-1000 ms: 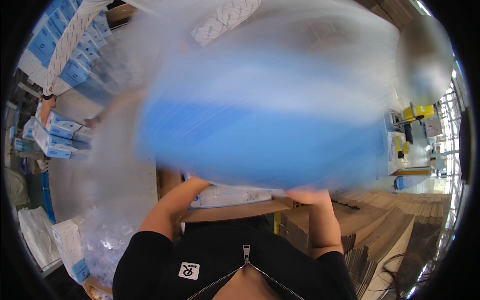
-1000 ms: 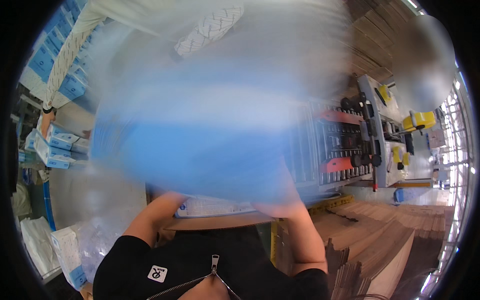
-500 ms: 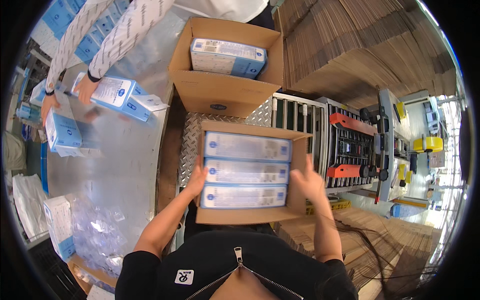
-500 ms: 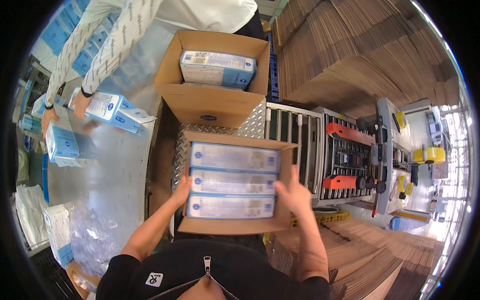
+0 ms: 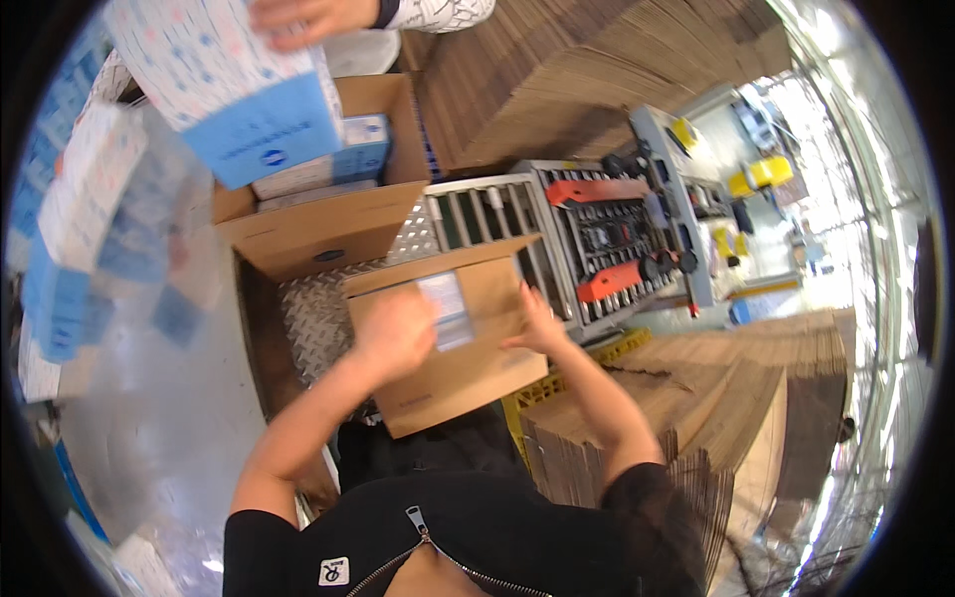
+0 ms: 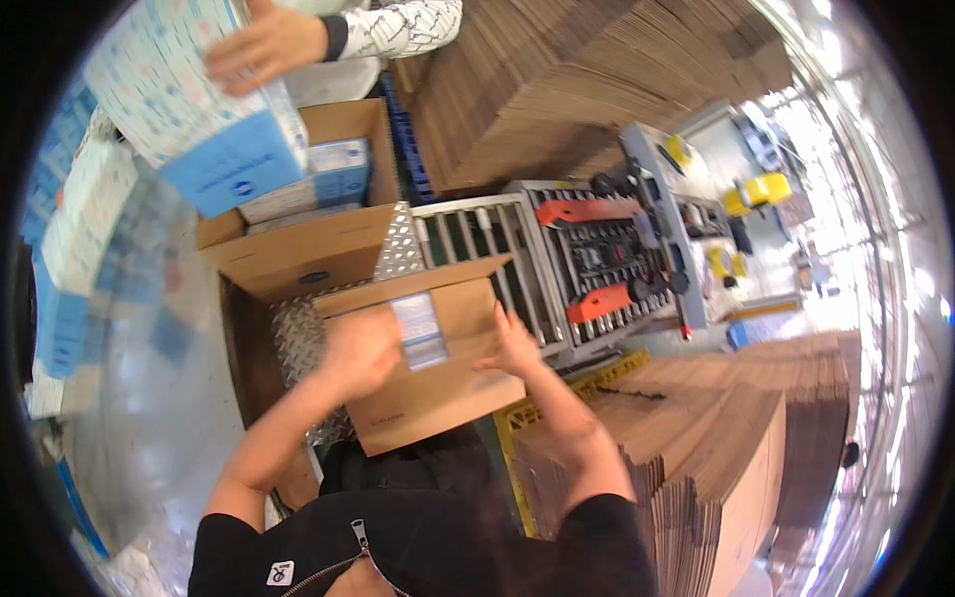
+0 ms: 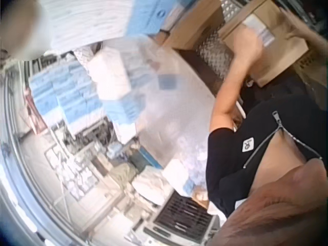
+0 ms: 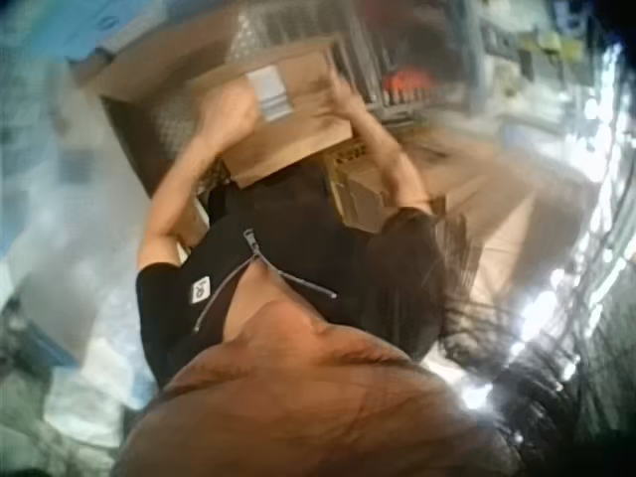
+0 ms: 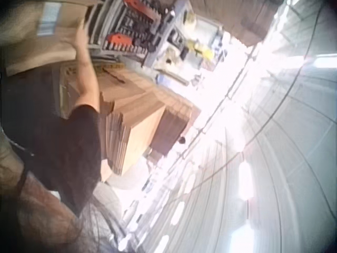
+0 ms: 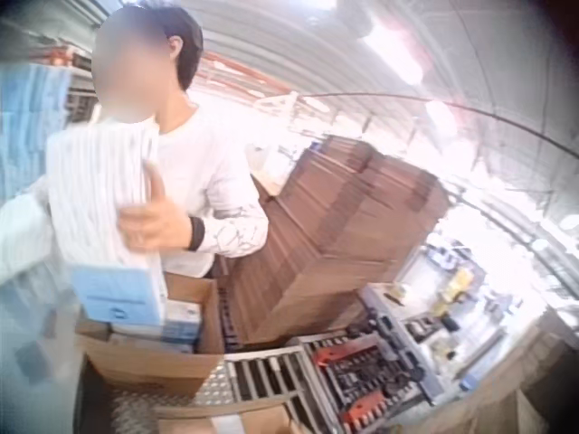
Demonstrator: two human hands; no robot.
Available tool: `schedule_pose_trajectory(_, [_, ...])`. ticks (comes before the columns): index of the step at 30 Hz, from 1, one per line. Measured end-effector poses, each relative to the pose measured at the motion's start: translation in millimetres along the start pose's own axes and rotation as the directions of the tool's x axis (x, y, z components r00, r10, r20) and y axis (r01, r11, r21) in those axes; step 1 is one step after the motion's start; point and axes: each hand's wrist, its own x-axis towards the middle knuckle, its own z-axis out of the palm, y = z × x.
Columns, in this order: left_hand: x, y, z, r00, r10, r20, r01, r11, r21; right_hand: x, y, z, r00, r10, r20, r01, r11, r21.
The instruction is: The person packs rectangular white and blue product boxes into larger cardboard shipping cartons on a factory assembly line.
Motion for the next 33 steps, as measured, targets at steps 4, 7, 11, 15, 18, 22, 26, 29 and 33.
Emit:
schedule_pose_trajectory(4, [8,-12,-50,0.979,-0.187,-0.08,0.202,0.926,0.317,-16,15,57,0.969,0.219,-0.117,-0.125,0.84,0.529])
schedule_pose_trajectory(7, [-54,-25,41,0.986,-0.106,0.128,0.056,0.937,0.345,-8,26,81,0.906,0.35,-0.238,-0.032,0.617,0.786])
schedule_pose_trajectory(11, [-74,-47,133,0.617,-0.67,-0.412,0.458,0.732,-0.505,12,-23,46,0.867,0.449,-0.216,-0.27,0.788,0.554])
schedule_pose_trajectory(15, [-27,-36,171,0.551,-0.815,-0.176,0.013,0.219,-0.976,65,23,26,0.916,0.299,-0.269,-0.114,0.835,0.539])
schedule_pose_trajectory(18, [44,-15,188,0.521,-0.838,-0.163,0.041,0.215,-0.976,118,87,-5,0.891,0.253,-0.377,-0.023,0.854,0.519])
schedule_pose_trajectory(22, [185,1,199,0.66,-0.683,-0.314,0.014,0.428,-0.904,179,185,-54,0.663,0.092,-0.743,0.062,0.982,0.177])
schedule_pose_trajectory(26, [343,40,217,0.663,-0.664,-0.345,-0.043,0.426,-0.903,204,265,-85,0.764,0.056,-0.643,0.012,0.995,0.102])
schedule_pose_trajectory(29, [408,81,228,0.704,-0.593,-0.39,0.014,0.561,-0.828,194,293,-86,0.693,0.114,-0.712,0.115,0.957,0.265])
schedule_pose_trajectory(33, [447,55,253,0.708,-0.431,-0.56,0.018,0.803,-0.595,118,213,-36,0.585,0.28,-0.761,0.347,0.762,0.547])
